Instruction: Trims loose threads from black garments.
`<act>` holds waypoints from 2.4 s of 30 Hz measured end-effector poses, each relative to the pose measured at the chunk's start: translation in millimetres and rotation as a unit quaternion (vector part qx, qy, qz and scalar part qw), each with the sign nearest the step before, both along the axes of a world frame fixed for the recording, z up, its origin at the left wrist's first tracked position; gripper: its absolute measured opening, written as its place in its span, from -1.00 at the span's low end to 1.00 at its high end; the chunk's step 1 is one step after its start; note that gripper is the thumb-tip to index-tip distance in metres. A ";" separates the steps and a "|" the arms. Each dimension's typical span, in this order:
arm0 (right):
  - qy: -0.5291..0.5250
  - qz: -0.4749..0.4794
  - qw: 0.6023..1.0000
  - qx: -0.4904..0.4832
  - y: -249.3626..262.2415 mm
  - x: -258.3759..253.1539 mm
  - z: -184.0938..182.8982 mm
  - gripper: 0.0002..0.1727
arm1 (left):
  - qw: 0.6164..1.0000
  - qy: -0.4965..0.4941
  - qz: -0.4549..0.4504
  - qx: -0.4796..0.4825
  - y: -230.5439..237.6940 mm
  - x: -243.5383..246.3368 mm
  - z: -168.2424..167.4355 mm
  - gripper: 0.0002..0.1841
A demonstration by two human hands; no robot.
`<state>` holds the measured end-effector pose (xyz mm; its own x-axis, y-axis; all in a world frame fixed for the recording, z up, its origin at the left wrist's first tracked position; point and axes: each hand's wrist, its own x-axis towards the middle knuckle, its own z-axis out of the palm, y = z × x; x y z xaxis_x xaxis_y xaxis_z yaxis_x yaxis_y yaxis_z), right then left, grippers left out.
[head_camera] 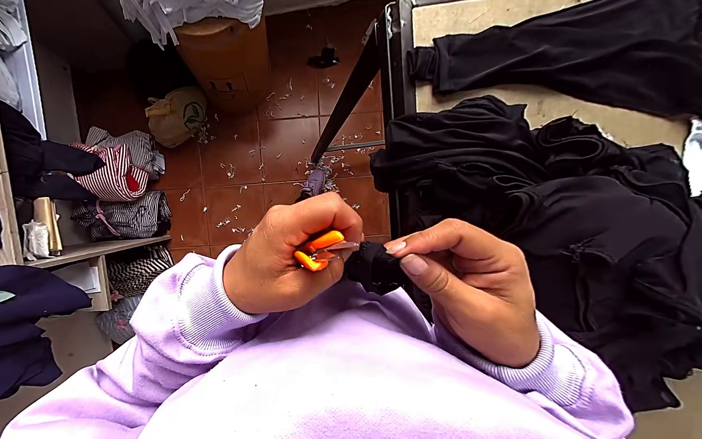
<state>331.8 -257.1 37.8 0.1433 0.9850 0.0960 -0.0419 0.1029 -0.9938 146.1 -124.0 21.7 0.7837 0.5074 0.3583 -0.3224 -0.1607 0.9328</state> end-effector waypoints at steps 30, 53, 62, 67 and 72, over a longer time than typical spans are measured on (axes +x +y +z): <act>-0.099 0.046 0.993 0.050 -0.5 -0.1 2.7 -0.90 | 0.958 0.108 -0.074 0.255 14.8 -6.5 16.0 -0.66; -0.136 0.048 0.988 0.059 5.7 0.3 0.8 -0.89 | 0.977 0.073 -0.101 0.171 19.6 -6.9 1.0 -0.64; -0.184 0.019 0.981 0.054 8.3 -2.0 -3.4 -0.91 | 0.990 0.059 -0.069 0.108 14.9 -1.5 1.1 -0.60; -0.241 -0.015 0.969 0.052 15.2 0.2 -4.8 -0.87 | 0.991 0.099 -0.014 0.087 5.6 5.0 -14.0 -0.78; -0.350 -0.097 0.932 0.025 20.3 36.3 -15.2 -0.79 | 0.992 0.110 0.028 0.063 25.0 -17.7 -14.4 -0.79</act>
